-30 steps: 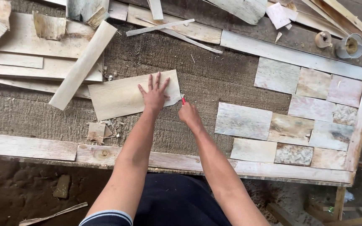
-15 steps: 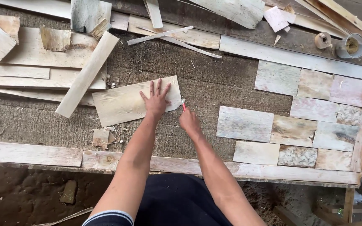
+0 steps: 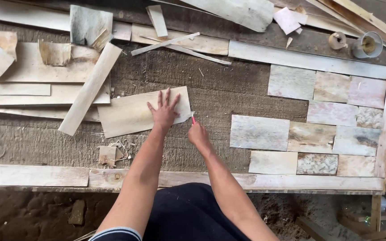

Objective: The person is cutting thin wood veneer sheets into specific shapes using a utility knife and arranging them on a workbench to create a tiled pattern.

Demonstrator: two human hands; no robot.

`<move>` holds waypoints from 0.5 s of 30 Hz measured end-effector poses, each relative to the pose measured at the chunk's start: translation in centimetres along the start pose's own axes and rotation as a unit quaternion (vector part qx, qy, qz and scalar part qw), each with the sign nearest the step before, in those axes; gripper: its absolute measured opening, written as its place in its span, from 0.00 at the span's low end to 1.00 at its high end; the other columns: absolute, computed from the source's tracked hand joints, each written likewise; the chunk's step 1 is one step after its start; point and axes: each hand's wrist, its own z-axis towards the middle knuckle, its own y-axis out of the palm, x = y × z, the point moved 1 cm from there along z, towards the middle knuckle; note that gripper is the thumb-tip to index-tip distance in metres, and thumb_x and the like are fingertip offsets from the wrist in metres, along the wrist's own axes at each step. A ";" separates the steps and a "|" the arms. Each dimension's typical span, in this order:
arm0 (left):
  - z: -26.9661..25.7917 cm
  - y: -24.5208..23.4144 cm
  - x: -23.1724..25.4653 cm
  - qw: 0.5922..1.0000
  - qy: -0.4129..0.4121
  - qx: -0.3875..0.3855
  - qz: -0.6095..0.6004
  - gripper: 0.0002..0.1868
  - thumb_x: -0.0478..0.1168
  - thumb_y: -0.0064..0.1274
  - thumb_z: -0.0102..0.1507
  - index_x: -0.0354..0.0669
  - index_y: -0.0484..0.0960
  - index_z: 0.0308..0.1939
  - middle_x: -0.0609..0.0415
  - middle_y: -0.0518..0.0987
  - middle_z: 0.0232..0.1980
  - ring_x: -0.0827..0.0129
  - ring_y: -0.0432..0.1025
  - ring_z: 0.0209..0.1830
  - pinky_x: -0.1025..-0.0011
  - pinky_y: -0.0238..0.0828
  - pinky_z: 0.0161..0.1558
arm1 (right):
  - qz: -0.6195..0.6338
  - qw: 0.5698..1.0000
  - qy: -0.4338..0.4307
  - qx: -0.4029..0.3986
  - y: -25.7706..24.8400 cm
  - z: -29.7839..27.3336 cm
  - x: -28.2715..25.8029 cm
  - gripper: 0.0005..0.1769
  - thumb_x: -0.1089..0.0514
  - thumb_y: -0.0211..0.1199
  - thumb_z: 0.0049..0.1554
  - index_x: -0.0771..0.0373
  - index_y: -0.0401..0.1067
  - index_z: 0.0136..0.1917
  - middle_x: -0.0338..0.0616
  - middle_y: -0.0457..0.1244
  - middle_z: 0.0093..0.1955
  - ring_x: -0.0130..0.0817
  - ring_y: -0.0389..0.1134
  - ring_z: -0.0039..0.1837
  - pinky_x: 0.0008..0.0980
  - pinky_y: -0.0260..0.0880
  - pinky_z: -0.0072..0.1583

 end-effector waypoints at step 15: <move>0.4 -0.4 0.3 1.000 -0.005 0.004 -0.003 0.45 0.60 0.50 0.66 0.85 0.39 0.80 0.68 0.28 0.86 0.58 0.22 0.85 0.18 0.27 0.68 | 0.040 0.999 0.023 0.008 0.8 -1.3 1.8 0.23 0.56 0.38 0.65 0.73 0.66 0.62 0.73 0.67 0.58 0.67 0.69 0.64 0.60 0.71 0.61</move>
